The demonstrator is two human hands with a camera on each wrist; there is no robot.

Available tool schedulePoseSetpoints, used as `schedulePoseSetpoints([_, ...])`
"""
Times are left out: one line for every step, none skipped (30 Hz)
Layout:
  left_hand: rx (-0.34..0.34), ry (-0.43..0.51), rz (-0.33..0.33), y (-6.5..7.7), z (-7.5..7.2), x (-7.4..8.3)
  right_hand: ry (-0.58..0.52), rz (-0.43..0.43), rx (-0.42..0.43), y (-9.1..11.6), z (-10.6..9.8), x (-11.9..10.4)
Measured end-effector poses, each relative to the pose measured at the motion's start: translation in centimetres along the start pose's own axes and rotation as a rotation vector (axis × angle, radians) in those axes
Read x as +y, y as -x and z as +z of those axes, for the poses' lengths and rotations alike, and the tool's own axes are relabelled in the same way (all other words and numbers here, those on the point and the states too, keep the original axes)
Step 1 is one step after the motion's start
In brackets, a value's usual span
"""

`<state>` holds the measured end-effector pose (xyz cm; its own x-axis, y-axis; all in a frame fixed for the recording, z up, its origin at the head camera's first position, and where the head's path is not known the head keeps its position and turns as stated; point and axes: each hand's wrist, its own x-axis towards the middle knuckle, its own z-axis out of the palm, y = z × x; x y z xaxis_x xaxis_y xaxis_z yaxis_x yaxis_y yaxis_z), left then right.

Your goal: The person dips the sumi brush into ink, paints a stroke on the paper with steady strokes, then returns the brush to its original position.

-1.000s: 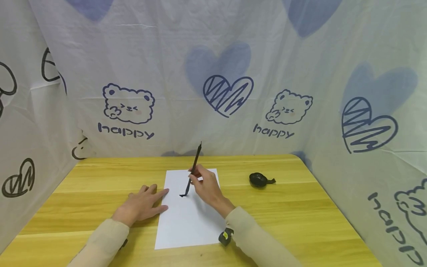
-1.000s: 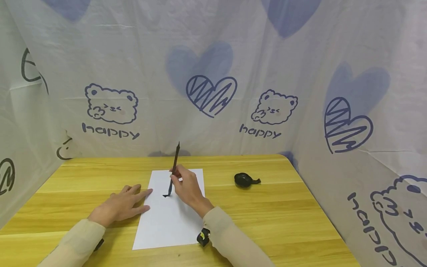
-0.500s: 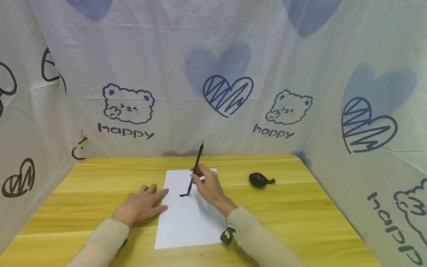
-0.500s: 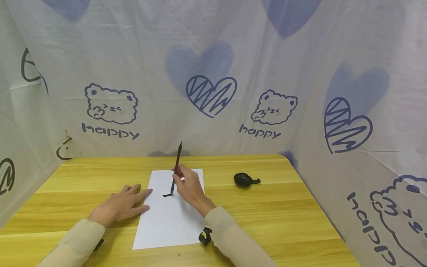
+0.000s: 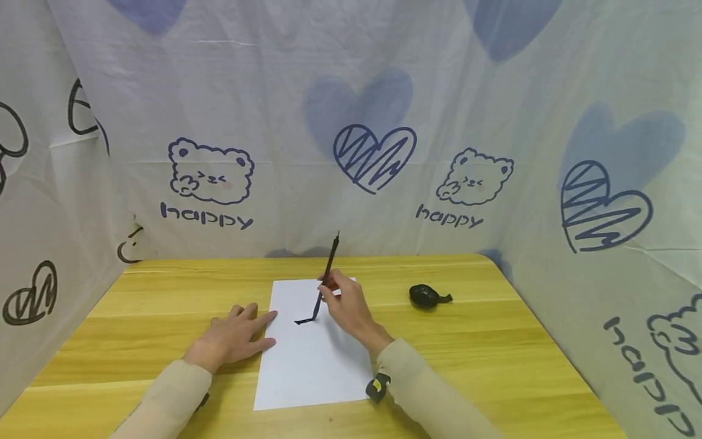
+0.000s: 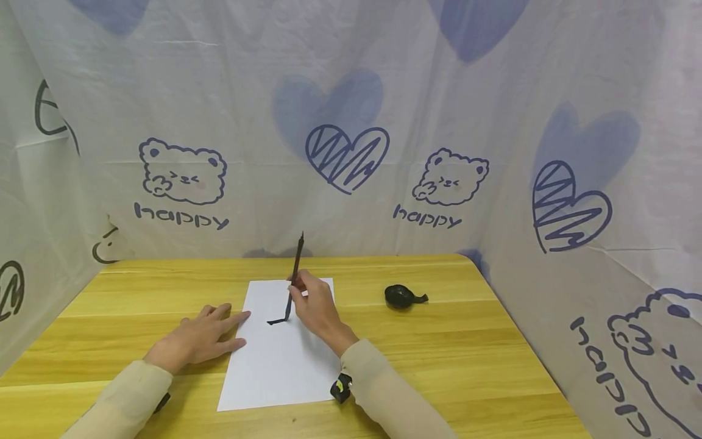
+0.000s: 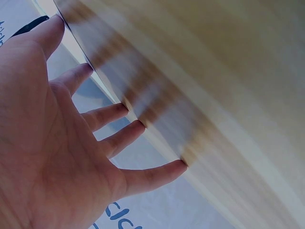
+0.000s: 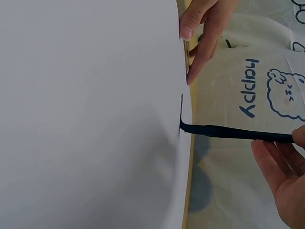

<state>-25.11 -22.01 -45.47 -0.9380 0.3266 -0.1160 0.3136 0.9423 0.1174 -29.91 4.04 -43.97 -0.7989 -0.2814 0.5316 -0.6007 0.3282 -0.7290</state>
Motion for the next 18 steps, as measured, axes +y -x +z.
schedulePoseSetpoints([0.001, 0.001, 0.002, 0.0, 0.0, 0.0, 0.002, 0.000, 0.000, 0.0, -0.1, 0.0])
schedulePoseSetpoints([0.001, 0.004, 0.002, 0.0, 0.0, 0.0, 0.005, -0.003, 0.002, 0.0, -0.1, 0.1])
schedulePoseSetpoints([0.002, 0.005, 0.004, 0.1, -0.1, 0.1, 0.005, -0.004, 0.003, 0.0, -0.2, 0.1])
schedulePoseSetpoints([0.003, 0.006, 0.006, 0.1, -0.1, 0.1, 0.007, -0.005, 0.003, 0.0, -0.3, 0.0])
schedulePoseSetpoints([0.004, 0.006, 0.007, 0.1, -0.1, 0.1, 0.010, -0.006, 0.005, 0.0, -0.3, 0.0])
schedulePoseSetpoints([0.005, 0.007, 0.008, 0.1, -0.1, 0.1, 0.011, -0.004, 0.005, 0.0, -0.4, 0.1])
schedulePoseSetpoints([0.006, 0.009, 0.009, 0.1, -0.1, 0.1, 0.013, -0.005, 0.006, 0.0, -0.5, 0.1])
schedulePoseSetpoints([0.006, 0.010, 0.009, 0.1, -0.1, 0.1, 0.015, -0.006, 0.007, 0.1, -0.5, 0.1])
schedulePoseSetpoints([0.007, 0.011, 0.009, 0.1, -0.1, 0.1, 0.013, -0.004, 0.006, 0.0, -0.6, 0.1])
schedulePoseSetpoints([0.007, 0.013, 0.008, 0.1, 0.0, 0.0, 0.014, -0.005, 0.007, 0.0, -0.7, 0.2])
schedulePoseSetpoints([0.007, 0.014, 0.007, 0.1, 0.0, 0.0, 0.017, -0.009, 0.009, 0.0, -0.7, 0.2])
schedulePoseSetpoints([0.006, 0.016, 0.007, 0.1, 0.0, 0.0, 0.019, -0.009, 0.009, 0.0, -0.8, 0.3])
schedulePoseSetpoints([0.005, 0.018, 0.006, 0.1, 0.0, 0.0, 0.020, -0.010, 0.010, 0.0, -0.9, 0.4])
schedulePoseSetpoints([0.004, 0.020, 0.006, 0.1, 0.0, 0.0, 0.021, -0.010, 0.011, 0.0, -0.9, 0.4])
schedulePoseSetpoints([0.003, 0.021, 0.006, 0.1, 0.0, 0.0, 0.022, -0.011, 0.012, 0.0, -1.0, 0.5])
schedulePoseSetpoints([0.002, 0.023, 0.005, 0.1, -0.1, 0.0, 0.023, -0.011, 0.013, 0.0, -1.0, 0.5])
schedulePoseSetpoints([0.001, 0.023, 0.005, 0.1, -0.1, 0.0, 0.023, -0.011, 0.015, 0.0, -1.1, 0.5])
schedulePoseSetpoints([0.000, 0.024, 0.004, 0.1, -0.1, 0.0, 0.021, -0.010, 0.017, 0.0, -1.1, 0.6])
